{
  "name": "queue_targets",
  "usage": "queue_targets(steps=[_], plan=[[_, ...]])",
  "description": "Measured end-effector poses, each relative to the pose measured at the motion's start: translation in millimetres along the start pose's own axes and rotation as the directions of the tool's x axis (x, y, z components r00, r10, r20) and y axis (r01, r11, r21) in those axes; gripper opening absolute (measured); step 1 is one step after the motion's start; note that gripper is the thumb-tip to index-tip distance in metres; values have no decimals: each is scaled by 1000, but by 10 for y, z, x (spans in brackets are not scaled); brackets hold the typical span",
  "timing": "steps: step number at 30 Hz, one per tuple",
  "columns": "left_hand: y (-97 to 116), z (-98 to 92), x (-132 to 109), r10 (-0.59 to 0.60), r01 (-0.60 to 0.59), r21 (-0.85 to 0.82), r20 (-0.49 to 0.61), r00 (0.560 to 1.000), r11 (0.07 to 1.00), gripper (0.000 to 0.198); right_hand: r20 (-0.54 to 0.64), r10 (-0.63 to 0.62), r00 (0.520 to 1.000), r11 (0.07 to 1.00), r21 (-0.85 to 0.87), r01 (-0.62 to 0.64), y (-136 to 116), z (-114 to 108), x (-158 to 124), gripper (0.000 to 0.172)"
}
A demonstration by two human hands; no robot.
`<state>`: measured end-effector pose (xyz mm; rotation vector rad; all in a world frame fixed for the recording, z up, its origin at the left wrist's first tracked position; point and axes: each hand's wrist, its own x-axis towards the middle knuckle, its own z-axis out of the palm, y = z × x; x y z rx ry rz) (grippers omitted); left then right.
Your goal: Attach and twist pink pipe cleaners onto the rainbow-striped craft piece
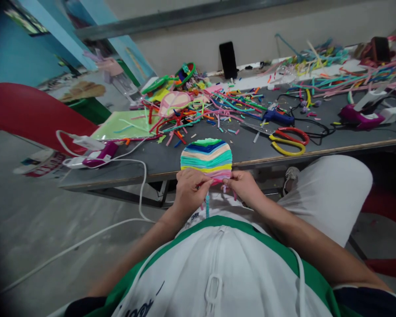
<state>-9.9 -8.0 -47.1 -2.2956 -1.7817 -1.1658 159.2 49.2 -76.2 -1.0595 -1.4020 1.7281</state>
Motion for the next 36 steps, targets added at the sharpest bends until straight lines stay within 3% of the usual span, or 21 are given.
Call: queue_targets(steps=[6, 7, 8, 10, 12, 14, 16, 17, 19, 26, 33, 36], plan=[[-1, -79, 18, -31, 32, -104, 9, 999, 994, 9, -16, -15, 1000, 997, -71, 14, -31, -3, 12, 19], [-17, -112, -4, -64, 62, -157, -10, 998, 986, 4, -22, -14, 1000, 999, -50, 12, -32, -3, 18, 19], [-38, -144, -40, -125, 112, -222, -44, 991, 969, 12, -29, -10, 1000, 1000, -26, 9, -30, -3, 23, 20], [-88, -192, -153, -327, 252, -399, -131, 936, 882, 28, -36, -2, 999, 1000, 8, 3, -22, 1, 30, 20], [-129, -204, -286, -581, 373, -641, -140, 802, 670, 31, -27, -1, 1000, 1000, 17, 2, -17, 11, 26, 20], [-141, -186, -386, -718, 456, -816, 73, 692, 357, 33, -14, 1, 1000, 1000, 11, 0, -17, 21, 15, 21], [-122, -150, -419, -668, 539, -840, 370, 646, 56, 35, -5, 10, 1000, 1000, 1, -10, -14, 29, 4, 21], [-105, -126, -410, -606, 580, -813, 486, 630, -51, 36, -4, 17, 1000, 1000, -3, -17, -11, 31, 1, 22], [-67, -69, -361, -521, 628, -761, 607, 600, -164, 37, 0, 26, 1000, 1000, -3, -26, 1, 33, 4, 21], [-6, 153, -244, -646, 644, -751, 565, 514, -145, 23, 18, 29, 999, 1000, -7, -29, 33, 39, 36, 21], [28, 178, -237, -613, 657, -699, 658, 436, -283, 22, 41, -8, 999, 998, -69, 11, 21, 26, 23, 20], [62, 217, -207, -606, 649, -693, 673, 425, -315, 20, 47, -16, 999, 998, -57, 19, 24, 23, 29, 21]])
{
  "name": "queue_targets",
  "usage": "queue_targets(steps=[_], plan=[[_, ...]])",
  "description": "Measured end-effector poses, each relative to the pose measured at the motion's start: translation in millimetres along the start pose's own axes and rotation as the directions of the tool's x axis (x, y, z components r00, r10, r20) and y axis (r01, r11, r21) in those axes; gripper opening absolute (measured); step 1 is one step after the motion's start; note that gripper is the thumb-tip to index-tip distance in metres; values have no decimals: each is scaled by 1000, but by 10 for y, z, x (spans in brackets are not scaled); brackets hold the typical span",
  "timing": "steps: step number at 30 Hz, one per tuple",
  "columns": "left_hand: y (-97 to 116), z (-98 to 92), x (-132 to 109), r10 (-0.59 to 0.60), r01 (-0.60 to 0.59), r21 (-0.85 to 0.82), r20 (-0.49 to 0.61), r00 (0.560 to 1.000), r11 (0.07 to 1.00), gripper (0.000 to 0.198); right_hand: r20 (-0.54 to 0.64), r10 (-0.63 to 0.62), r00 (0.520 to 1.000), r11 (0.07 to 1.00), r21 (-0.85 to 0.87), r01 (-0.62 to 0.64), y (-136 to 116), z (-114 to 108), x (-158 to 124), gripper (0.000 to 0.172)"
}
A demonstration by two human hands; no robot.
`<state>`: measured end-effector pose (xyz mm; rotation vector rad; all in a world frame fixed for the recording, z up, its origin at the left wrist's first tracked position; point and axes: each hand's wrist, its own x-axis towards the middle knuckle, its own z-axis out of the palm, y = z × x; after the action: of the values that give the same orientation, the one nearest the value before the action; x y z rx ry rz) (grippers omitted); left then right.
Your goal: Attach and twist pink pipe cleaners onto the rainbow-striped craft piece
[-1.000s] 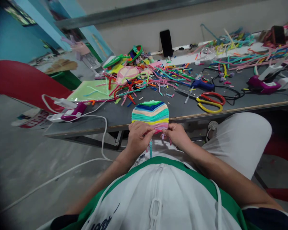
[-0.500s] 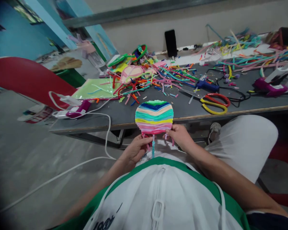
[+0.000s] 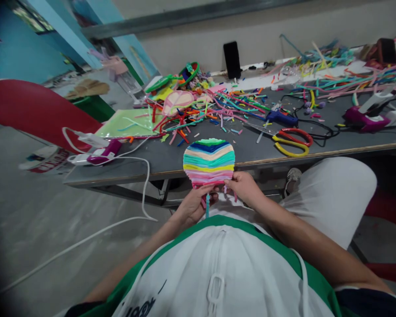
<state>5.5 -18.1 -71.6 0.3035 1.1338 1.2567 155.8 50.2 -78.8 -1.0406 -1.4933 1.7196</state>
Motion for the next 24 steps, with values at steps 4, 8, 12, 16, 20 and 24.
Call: queue_targets(steps=[4, 8, 12, 16, 20, 24], plan=[[-31, 62, 20, 57, -56, -25, 10, 998, 998, 21, 19, 7, 1000, 993, 114, -9, -25, 20, -24, 27], [-27, 94, 12, 56, -58, -74, -29, 998, 996, 21, -47, 36, 998, 968, 249, -23, -19, 32, -70, 32], [-11, 124, -5, 29, -34, -75, -69, 997, 997, 24, -132, 13, 991, 975, 222, 17, 31, 22, -82, 30], [-23, 139, -9, 48, -51, -65, -53, 997, 997, 27, -165, 5, 986, 980, 195, 27, 20, 37, -71, 27], [-56, 121, 11, 94, -96, -43, -50, 994, 994, 25, -72, 131, 989, 928, 359, -97, -82, 61, -77, 27], [-85, 96, 28, 142, -144, -26, -70, 987, 989, 23, -5, 209, 978, 894, 407, -188, -159, 69, -112, 21]])
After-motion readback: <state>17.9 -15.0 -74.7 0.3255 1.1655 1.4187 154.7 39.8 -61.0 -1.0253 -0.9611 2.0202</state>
